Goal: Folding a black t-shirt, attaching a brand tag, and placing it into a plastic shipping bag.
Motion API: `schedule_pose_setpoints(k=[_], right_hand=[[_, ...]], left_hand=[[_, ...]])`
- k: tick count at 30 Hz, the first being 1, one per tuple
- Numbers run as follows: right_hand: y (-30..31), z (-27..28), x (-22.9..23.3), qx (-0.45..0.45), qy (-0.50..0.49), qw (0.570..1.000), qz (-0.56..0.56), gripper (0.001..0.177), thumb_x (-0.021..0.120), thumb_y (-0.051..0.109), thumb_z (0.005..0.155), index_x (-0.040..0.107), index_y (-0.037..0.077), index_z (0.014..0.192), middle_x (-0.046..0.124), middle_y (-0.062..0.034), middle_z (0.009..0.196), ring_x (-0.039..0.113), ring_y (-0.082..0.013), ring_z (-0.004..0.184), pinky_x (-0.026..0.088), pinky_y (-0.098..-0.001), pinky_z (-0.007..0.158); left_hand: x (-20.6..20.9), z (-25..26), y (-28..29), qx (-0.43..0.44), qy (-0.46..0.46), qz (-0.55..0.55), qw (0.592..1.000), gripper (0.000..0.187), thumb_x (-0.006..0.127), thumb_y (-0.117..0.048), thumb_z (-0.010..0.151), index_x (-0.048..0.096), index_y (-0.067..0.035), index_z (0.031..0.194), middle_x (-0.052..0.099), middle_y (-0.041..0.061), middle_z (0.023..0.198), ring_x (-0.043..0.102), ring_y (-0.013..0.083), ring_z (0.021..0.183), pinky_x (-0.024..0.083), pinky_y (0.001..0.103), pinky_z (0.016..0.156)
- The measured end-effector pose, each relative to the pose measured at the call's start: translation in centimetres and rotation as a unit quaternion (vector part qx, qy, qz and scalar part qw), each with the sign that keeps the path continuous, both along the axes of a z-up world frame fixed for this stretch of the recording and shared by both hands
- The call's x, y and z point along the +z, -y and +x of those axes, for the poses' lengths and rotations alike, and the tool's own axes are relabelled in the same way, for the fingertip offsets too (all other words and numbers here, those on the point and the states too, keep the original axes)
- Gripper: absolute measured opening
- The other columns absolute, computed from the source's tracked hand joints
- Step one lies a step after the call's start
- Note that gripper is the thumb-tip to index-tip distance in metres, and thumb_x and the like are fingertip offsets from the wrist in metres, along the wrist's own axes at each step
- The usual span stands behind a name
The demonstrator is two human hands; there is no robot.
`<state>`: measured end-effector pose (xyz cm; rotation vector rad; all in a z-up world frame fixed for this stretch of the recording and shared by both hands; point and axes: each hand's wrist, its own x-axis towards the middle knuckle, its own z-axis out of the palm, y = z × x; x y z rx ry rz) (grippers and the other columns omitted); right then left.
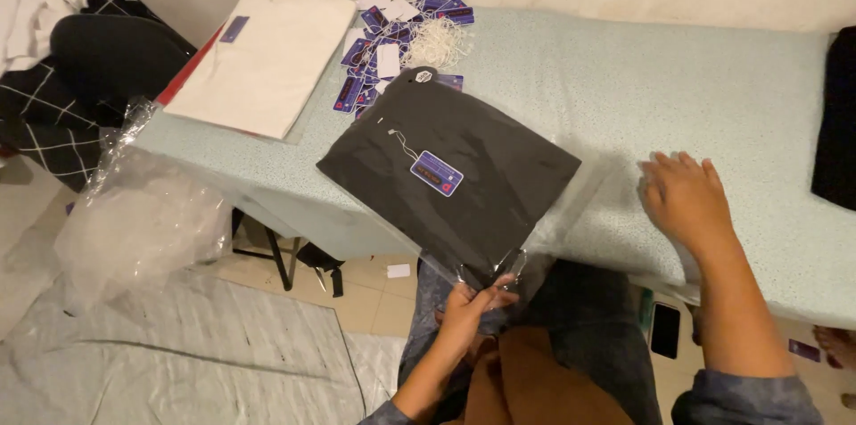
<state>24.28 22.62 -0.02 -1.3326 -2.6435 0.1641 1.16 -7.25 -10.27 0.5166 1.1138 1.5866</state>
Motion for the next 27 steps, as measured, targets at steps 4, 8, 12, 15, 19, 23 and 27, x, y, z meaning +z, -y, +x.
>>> schedule_pose_setpoints(k=[4, 8, 12, 15, 19, 23, 27], right_hand=[[2.9, -6.4, 6.5, 0.016, -0.133, 0.986, -0.101, 0.044, 0.051, 0.022, 0.104, 0.057, 0.008, 0.145, 0.057, -0.0136, 0.149, 0.051, -0.0342, 0.136, 0.044, -0.0512, 0.104], [2.0, -14.9, 4.5, 0.038, -0.102, 0.962, -0.252, 0.079, 0.049, 0.062, 0.092, 0.047, 0.012, 0.152, 0.051, -0.0106, 0.148, 0.057, -0.0275, 0.125, 0.048, -0.0436, 0.1], [-0.6, -20.4, 0.9, 0.033, -0.024, 0.958, -0.283, 0.088, 0.066, 0.065, 0.084, 0.046, 0.01, 0.15, 0.068, -0.0148, 0.12, 0.066, -0.0311, 0.106, 0.05, -0.0418, 0.083], [2.6, -19.7, 6.9, 0.029, -0.15, 0.829, -0.537, 0.048, 0.071, 0.035, 0.087, 0.071, 0.005, 0.124, 0.073, -0.0121, 0.117, 0.07, -0.0269, 0.101, 0.056, -0.036, 0.084], [5.4, -16.3, 7.8, -0.005, -0.269, 0.762, -0.589, 0.056, 0.071, 0.033, 0.08, 0.066, -0.002, 0.124, 0.071, -0.0173, 0.12, 0.068, -0.0313, 0.103, 0.055, -0.0395, 0.087], [5.6, -9.7, 7.3, -0.025, -0.565, 0.646, -0.513, 0.033, 0.069, 0.011, 0.084, 0.067, 0.001, 0.115, 0.072, -0.0147, 0.106, 0.07, -0.0279, 0.089, 0.058, -0.035, 0.079], [3.7, -3.6, 11.2, 0.005, -0.679, 0.661, -0.319, 0.036, 0.078, 0.026, 0.085, 0.07, 0.009, 0.116, 0.075, -0.0012, 0.103, 0.073, -0.0112, 0.081, 0.064, -0.0192, 0.075]], left_hand=[[-2.3, -0.7, 2.0, 0.038, 0.017, -0.023, 0.999, 0.033, 0.046, 0.001, 0.092, 0.065, 0.009, 0.117, 0.077, 0.021, 0.114, 0.076, 0.029, 0.083, 0.066, 0.042, 0.089], [-2.4, -1.1, 3.6, 0.053, -0.01, -0.116, 0.992, 0.03, 0.045, -0.002, 0.091, 0.074, 0.006, 0.092, 0.082, 0.015, 0.106, 0.076, 0.0201, 0.076, 0.064, 0.032, 0.081], [-2.3, -1.5, 4.7, 0.08, -0.017, -0.127, 0.989, 0.031, 0.05, -0.004, 0.082, 0.067, 0.001, 0.057, 0.082, 0.018, 0.098, 0.075, 0.0206, 0.09, 0.057, 0.031, 0.073], [-3.2, -2.1, 5.5, 0.073, -0.038, -0.081, 0.993, 0.042, 0.045, -0.003, 0.091, 0.055, -0.007, 0.05, 0.062, 0.01, 0.059, 0.078, 0.0262, 0.103, 0.053, 0.035, 0.091], [-4.2, -2.0, 5.5, 0.095, -0.034, -0.082, 0.992, 0.029, 0.047, -0.002, 0.084, 0.056, -0.005, 0.056, 0.078, 0.019, 0.082, 0.071, 0.0186, 0.08, 0.051, 0.03, 0.079], [-1.0, -0.6, 2.7, 0.015, -0.034, -0.006, 0.999, 0.022, 0.051, -0.005, 0.092, 0.065, -0.005, 0.075, 0.066, 0.006, 0.068, 0.07, 0.018, 0.079, 0.05, 0.028, 0.078], [5.9, 2.3, -5.1, -0.102, -0.087, 0.163, 0.977, 0.017, 0.059, -0.01, 0.101, 0.067, -0.009, 0.086, 0.069, 0.0, 0.083, 0.064, 0.0103, 0.085, 0.049, 0.025, 0.09]])
